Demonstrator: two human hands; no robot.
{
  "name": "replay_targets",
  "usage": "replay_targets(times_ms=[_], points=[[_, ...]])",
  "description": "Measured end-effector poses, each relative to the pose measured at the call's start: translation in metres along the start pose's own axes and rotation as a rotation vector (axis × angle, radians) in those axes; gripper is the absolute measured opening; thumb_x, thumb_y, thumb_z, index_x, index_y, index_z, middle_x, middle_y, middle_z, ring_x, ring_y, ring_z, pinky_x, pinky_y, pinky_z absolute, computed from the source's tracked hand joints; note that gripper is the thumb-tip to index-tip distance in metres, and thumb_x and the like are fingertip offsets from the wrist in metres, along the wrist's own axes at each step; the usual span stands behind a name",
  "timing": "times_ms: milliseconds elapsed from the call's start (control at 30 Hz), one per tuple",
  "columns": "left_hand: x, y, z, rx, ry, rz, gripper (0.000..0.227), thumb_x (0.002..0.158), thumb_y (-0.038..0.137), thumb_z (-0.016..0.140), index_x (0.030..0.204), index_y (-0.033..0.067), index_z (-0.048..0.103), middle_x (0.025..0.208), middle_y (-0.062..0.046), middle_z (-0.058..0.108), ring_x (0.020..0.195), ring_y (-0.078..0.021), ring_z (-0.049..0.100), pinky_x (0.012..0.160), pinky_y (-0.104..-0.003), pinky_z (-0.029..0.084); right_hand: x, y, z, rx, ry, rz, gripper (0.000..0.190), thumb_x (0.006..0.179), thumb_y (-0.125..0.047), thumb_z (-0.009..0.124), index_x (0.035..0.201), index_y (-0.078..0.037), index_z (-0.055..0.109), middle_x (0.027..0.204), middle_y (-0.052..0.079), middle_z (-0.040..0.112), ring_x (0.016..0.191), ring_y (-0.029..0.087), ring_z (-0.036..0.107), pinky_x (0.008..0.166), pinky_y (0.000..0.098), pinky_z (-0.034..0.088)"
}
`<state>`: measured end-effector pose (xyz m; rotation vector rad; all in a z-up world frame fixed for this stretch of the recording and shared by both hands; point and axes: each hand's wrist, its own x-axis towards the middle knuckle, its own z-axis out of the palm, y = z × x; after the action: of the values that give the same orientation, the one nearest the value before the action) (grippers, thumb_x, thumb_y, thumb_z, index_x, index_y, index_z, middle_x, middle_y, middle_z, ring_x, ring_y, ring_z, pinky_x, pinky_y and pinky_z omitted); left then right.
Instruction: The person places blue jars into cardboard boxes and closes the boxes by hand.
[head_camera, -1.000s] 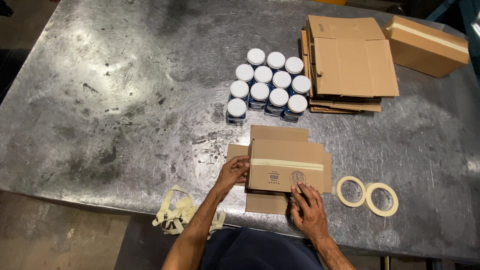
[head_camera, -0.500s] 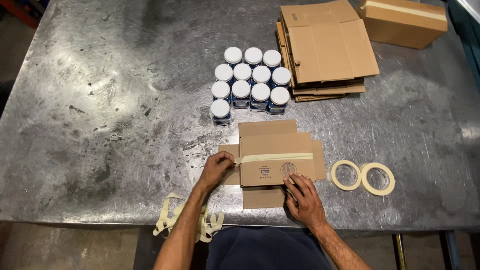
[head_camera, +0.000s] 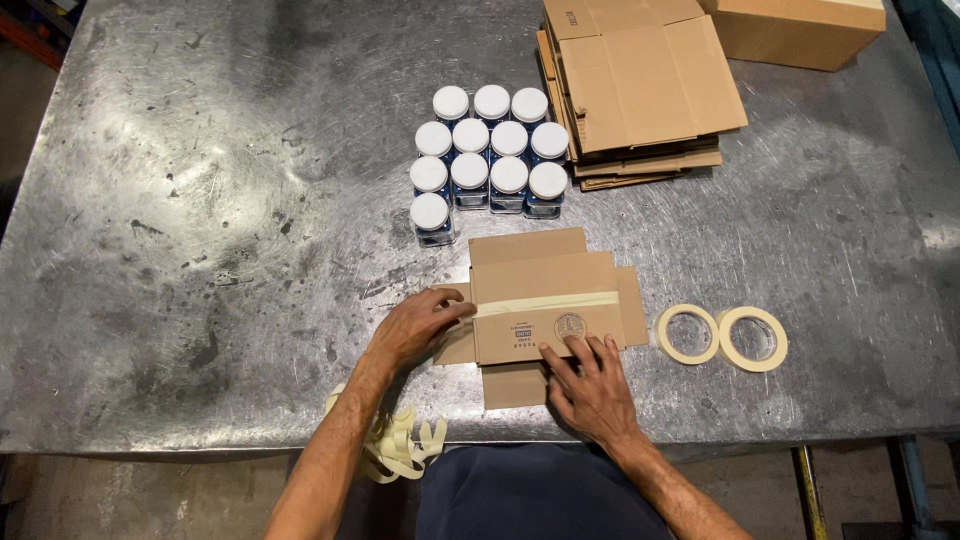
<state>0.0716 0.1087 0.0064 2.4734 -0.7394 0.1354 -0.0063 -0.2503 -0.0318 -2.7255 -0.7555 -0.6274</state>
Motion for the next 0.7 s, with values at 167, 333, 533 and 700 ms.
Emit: replay_targets(times_ms=[167,333,533,700], points=[[0.006,-0.063,0.037,0.131,-0.016,0.396,0.011,0.109,0.029,0.063,0.112,0.0238,0.073,0.116,-0.002,0.069,0.098,-0.0309,0.07,0.081,-0.047,0.062,0.018,-0.012,-0.005,0.144,0.082,-0.09,0.048,0.099,-0.028,0.065,0.146,-0.023,0.071,0.152,0.004,0.066,0.144,0.031,0.063,0.122,0.046,0.046],[0.05,-0.036,0.013,0.233,0.067,0.529,0.012,0.11,0.029,0.064,0.104,0.0227,0.072,0.106,0.002,0.07,0.093,-0.025,0.068,0.08,-0.039,0.059,0.017,-0.012,-0.001,0.191,0.137,-0.066,0.046,0.097,-0.025,0.067,0.142,-0.022,0.075,0.149,0.004,0.071,0.141,0.03,0.065,0.124,0.0447,0.047],[0.16,0.011,-0.004,0.258,0.134,0.679,0.021,0.117,0.035,0.051,0.111,0.0257,0.069,0.103,0.001,0.065,0.088,-0.0259,0.063,0.073,-0.042,0.054,0.022,-0.015,0.001,0.195,0.224,-0.067,0.044,0.094,-0.021,0.068,0.136,-0.02,0.078,0.144,0.005,0.074,0.136,0.031,0.069,0.121,0.0449,0.05],[0.249,0.065,0.005,0.32,0.254,0.737,0.023,0.118,0.037,0.045,0.116,0.0312,0.067,0.087,0.004,0.059,0.079,-0.0201,0.062,0.068,-0.035,0.054,0.02,-0.014,0.009,0.188,0.268,-0.046,0.043,0.092,-0.02,0.068,0.135,-0.019,0.078,0.144,0.005,0.074,0.135,0.031,0.07,0.119,0.0451,0.051]])
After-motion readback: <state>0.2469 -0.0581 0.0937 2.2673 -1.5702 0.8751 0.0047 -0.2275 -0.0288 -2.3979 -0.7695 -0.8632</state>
